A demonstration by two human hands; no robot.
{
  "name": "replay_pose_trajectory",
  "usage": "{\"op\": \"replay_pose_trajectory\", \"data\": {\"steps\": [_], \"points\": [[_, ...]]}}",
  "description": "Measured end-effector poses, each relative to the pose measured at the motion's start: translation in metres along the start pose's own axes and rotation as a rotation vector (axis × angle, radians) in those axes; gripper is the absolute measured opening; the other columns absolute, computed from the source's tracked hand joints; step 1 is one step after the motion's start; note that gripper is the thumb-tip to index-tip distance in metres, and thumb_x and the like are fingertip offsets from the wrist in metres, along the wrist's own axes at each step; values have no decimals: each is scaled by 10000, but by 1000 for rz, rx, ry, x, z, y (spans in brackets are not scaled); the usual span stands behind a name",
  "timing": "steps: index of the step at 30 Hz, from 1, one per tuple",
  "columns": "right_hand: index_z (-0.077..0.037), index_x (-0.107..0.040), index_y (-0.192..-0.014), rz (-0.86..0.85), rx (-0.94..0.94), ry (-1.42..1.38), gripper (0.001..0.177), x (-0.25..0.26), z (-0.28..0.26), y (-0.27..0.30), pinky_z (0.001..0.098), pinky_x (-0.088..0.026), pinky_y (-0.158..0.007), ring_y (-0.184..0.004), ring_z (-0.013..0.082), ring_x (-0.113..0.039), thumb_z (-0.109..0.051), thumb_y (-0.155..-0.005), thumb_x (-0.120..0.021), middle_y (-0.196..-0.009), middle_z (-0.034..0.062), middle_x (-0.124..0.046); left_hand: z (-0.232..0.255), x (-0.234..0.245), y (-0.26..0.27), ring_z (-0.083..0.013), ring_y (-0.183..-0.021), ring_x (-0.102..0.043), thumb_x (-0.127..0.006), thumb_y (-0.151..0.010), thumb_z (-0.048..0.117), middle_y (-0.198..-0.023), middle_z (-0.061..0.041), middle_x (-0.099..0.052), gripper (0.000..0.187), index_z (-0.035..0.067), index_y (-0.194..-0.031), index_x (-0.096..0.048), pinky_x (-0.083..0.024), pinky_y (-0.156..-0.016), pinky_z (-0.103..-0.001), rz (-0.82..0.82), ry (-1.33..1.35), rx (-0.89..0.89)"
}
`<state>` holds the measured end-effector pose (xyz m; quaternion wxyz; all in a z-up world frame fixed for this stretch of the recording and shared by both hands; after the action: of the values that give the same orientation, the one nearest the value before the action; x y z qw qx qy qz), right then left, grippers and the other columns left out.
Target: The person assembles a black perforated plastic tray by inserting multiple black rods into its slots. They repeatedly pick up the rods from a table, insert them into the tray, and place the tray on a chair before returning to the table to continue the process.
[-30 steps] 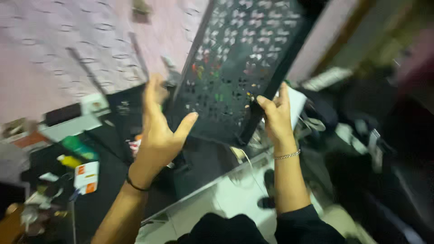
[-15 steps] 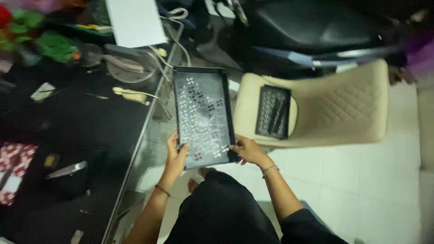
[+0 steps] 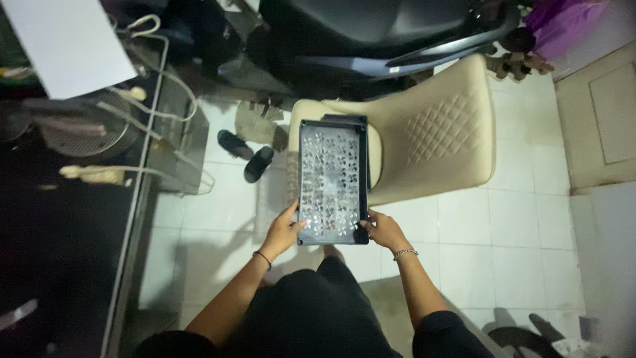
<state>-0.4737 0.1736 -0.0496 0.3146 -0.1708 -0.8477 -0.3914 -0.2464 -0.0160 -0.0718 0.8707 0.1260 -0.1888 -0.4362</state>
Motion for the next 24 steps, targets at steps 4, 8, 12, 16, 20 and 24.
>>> {"op": "replay_pose_trajectory", "data": {"steps": [4, 8, 12, 16, 20, 24], "points": [[-114, -721, -1139, 130, 80, 143, 285, 33, 64, -89, 486, -562, -795, -901, 390, -715, -262, -899, -677, -952, 174, -753, -8, -58, -77, -290, -974, -760, -712, -905, 180, -1211, -181, -736, 698, 182, -1551, -448, -556, -896, -376, 33, -79, 117], [-133, -761, -1071, 114, -3, 237, 246, 44, 111, -191, 492, -559, -889, -982, 403, -708, -296, -896, -701, -1024, 172, -758, -14, -94, -165, -309, -1035, -739, -685, -900, 121, -1263, -167, -705, 681, 148, -1523, -411, -541, -924, -400, 108, -69, 108], [-111, -716, -1119, 90, -137, 267, 342, 36, 152, -258, 499, -556, -907, -1027, 426, -684, -361, -887, -747, -1081, 216, -719, -18, -113, -229, -386, -1232, -583, -623, -865, 11, -1457, -263, -494, 757, 70, -1553, -313, -536, -944, -431, 170, -18, -114], [-268, -653, -1309, 33, -101, 188, 406, 14, 167, -292, 521, -549, -899, -1016, 429, -689, -265, -902, -653, -1072, 195, -726, -63, -128, -272, -391, -1239, -623, -601, -910, 20, -1335, -229, -652, 621, 106, -1509, -464, -493, -1052, -441, 206, -178, 184], [-271, -676, -1261, -41, -164, 196, 352, -7, 183, -301, 514, -545, -923, -1040, 415, -691, -306, -911, -669, -1089, 171, -740, -70, -138, -282, -470, -1280, -562, -527, -847, -94, -1352, -288, -610, 686, 46, -1514, -448, -455, -1078, -484, 296, -193, 101], [-340, -594, -1369, -82, -194, 201, 463, -19, 187, -305, 512, -549, -915, -1033, 415, -691, -301, -912, -660, -1092, 172, -732, -83, -149, -290, -497, -1208, -562, -749, -777, 13, -1283, -320, -585, 698, -30, -1374, -389, -415, -1032, -515, 274, -274, 114]]}}
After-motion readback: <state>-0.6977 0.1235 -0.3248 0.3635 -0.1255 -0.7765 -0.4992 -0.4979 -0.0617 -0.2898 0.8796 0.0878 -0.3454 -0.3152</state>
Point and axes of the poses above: each hand's wrist, its own y-axis away from the middle knuckle, its own x-axis out of the back of the hand, z = x × y, the point moved 10 cm from there along -y, towards the middle knuckle
